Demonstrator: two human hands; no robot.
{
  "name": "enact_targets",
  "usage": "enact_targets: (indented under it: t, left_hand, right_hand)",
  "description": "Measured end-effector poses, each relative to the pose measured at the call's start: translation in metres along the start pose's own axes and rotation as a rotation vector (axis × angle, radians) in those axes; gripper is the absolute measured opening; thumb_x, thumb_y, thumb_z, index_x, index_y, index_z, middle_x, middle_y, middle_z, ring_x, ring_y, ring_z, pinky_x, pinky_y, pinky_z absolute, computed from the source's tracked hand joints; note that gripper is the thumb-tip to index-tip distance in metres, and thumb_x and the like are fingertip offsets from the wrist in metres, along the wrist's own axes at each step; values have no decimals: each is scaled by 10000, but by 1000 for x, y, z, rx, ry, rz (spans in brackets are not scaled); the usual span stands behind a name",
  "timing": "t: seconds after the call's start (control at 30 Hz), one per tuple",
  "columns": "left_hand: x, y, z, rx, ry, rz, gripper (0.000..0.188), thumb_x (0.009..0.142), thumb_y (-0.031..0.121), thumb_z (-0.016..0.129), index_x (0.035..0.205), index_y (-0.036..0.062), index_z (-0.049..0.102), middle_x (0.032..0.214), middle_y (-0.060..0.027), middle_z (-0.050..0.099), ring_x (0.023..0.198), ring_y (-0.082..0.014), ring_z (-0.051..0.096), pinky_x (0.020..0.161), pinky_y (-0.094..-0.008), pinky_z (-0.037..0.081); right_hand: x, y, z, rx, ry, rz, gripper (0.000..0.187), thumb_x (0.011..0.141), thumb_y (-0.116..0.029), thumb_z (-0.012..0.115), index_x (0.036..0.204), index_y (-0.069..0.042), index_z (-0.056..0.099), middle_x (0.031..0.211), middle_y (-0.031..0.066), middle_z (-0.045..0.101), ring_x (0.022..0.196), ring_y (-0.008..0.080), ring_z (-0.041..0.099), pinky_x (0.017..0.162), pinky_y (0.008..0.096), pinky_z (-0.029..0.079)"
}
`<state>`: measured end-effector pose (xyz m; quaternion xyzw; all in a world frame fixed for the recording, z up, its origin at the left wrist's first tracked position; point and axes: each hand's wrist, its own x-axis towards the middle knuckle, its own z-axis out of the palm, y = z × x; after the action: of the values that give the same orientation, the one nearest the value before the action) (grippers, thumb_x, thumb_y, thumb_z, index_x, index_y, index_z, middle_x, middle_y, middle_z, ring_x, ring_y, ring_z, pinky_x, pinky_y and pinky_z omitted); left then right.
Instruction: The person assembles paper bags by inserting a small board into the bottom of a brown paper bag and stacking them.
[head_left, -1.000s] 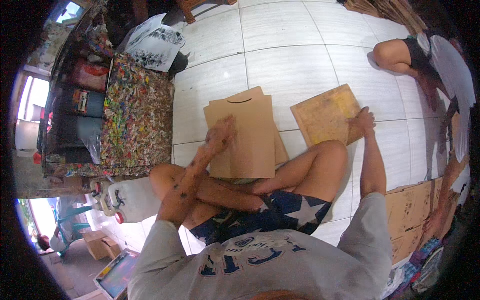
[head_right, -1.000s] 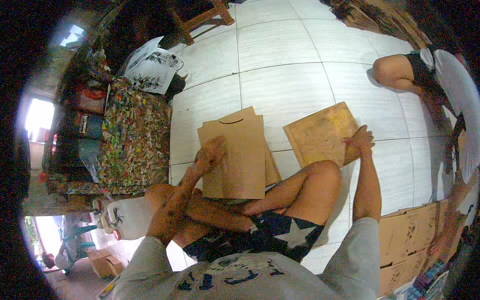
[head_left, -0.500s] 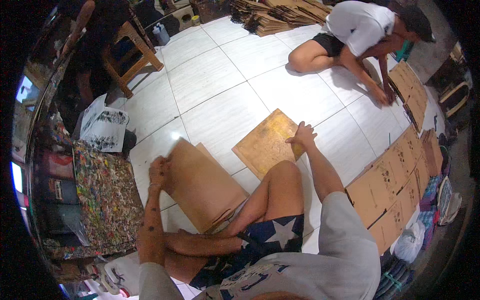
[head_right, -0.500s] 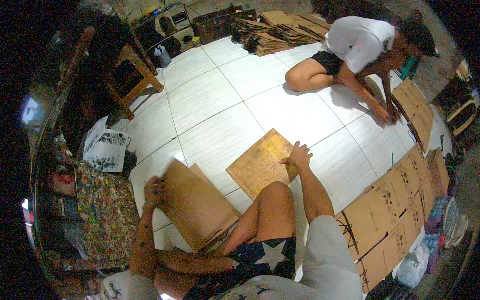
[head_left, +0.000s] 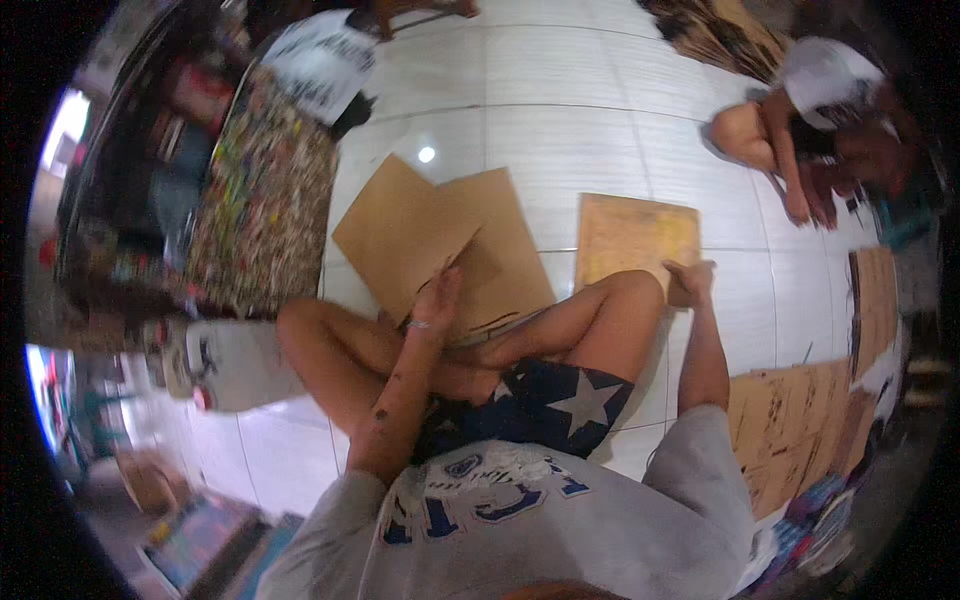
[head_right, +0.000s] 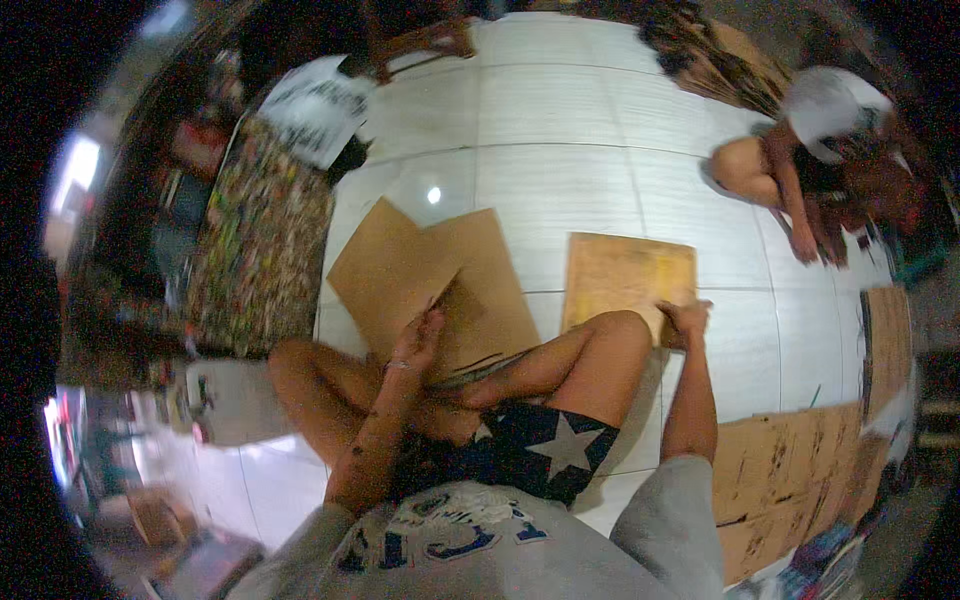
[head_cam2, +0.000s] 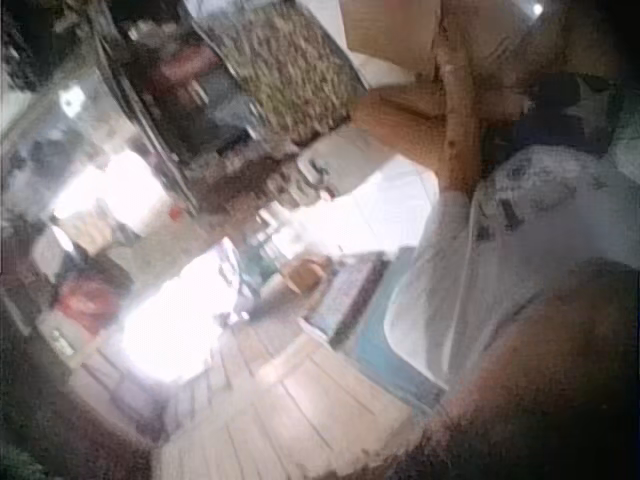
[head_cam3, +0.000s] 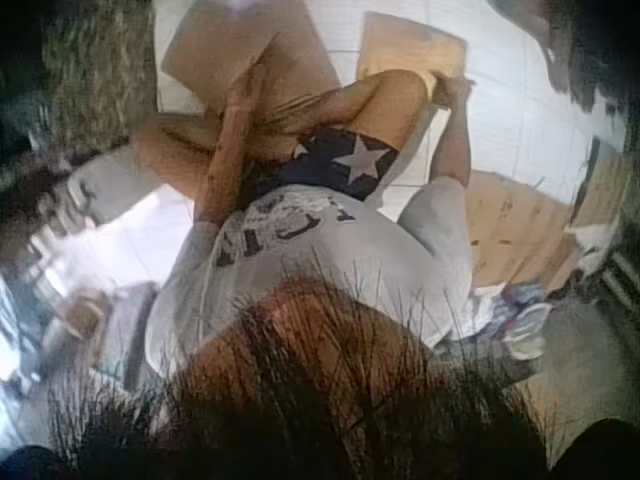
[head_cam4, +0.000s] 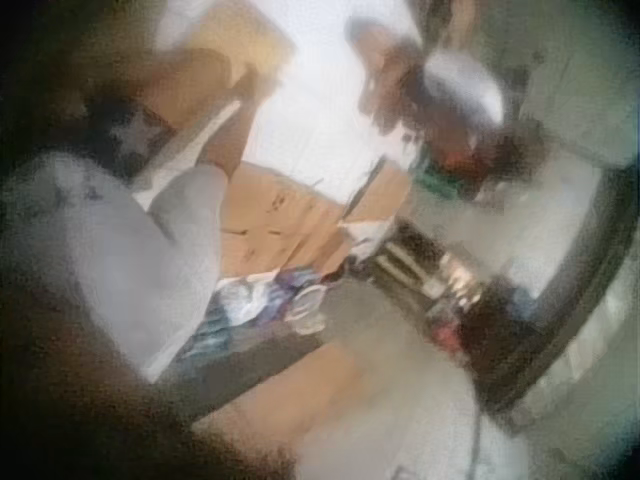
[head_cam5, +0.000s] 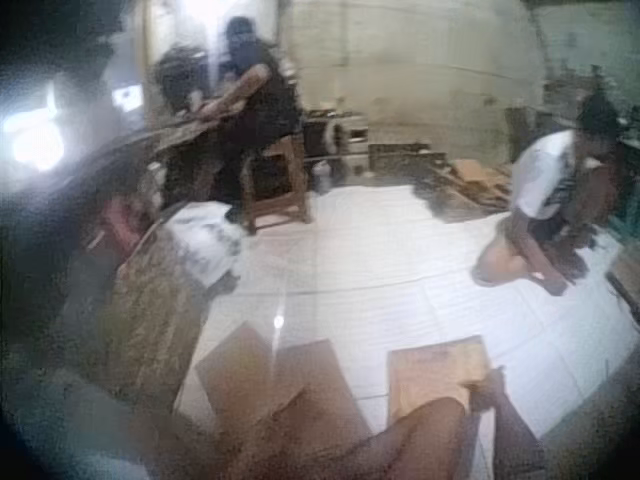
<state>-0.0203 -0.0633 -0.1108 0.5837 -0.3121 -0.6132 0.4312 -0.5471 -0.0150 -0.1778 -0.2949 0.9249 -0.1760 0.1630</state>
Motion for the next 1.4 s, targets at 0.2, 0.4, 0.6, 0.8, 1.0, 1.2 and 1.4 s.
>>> enact_targets:
  t: [0.2,0.4,0.6,0.8,1.0,1.2,1.4]
  left_hand:
    - [-26,12,-10,409,-306,-10,608,867,420,600,1235,-43,462,1194,-219,558,1071,-337,563,886,-425,465]
    - [-16,36,-11,1442,126,585,805,803,499,624,1327,-57,369,1329,-286,415,1245,-461,358,1029,-497,313]
    - [30,5,-51,1488,-183,380,672,853,466,555,1280,-36,426,1309,-275,410,1233,-429,362,1009,-492,325]
    - [29,25,-71,885,-154,470,388,903,340,509,1093,5,562,1004,-250,605,963,-404,575,853,-468,447]
    - [25,19,-66,1016,-51,573,258,895,257,527,973,20,593,901,-230,620,838,-410,597,732,-470,465]
    - [-1,44,-39,996,-99,543,213,882,219,519,952,30,591,832,-221,618,772,-424,590,699,-459,477]
    - [-13,47,-29,1186,-119,570,215,847,193,565,1016,60,572,838,-210,610,833,-378,604,745,-427,503]
  right_hand:
    - [-8,26,-37,561,-162,-43,344,689,-214,800,846,61,667,734,68,646,575,161,580,483,308,445]
    - [-17,53,-84,1033,-89,-80,382,834,-142,689,1133,52,550,996,106,626,850,199,609,699,325,495]
    - [-80,-4,-146,1603,-4,-76,417,915,-126,567,1284,13,434,1241,128,545,1114,255,543,930,412,463]
    - [-198,-94,-147,1457,-197,-142,393,907,-139,555,1250,36,475,1190,142,571,1028,259,585,883,382,491]
    - [-253,-139,-117,980,-461,-326,324,849,-8,538,1163,70,544,1051,89,636,906,139,590,804,260,474]
    - [-257,-154,-106,817,-465,-564,285,881,-59,515,1123,75,582,979,37,629,849,86,554,745,231,469]
    - [-265,-188,-103,829,-394,-439,168,866,-65,535,964,55,600,824,8,608,756,89,519,694,241,446]
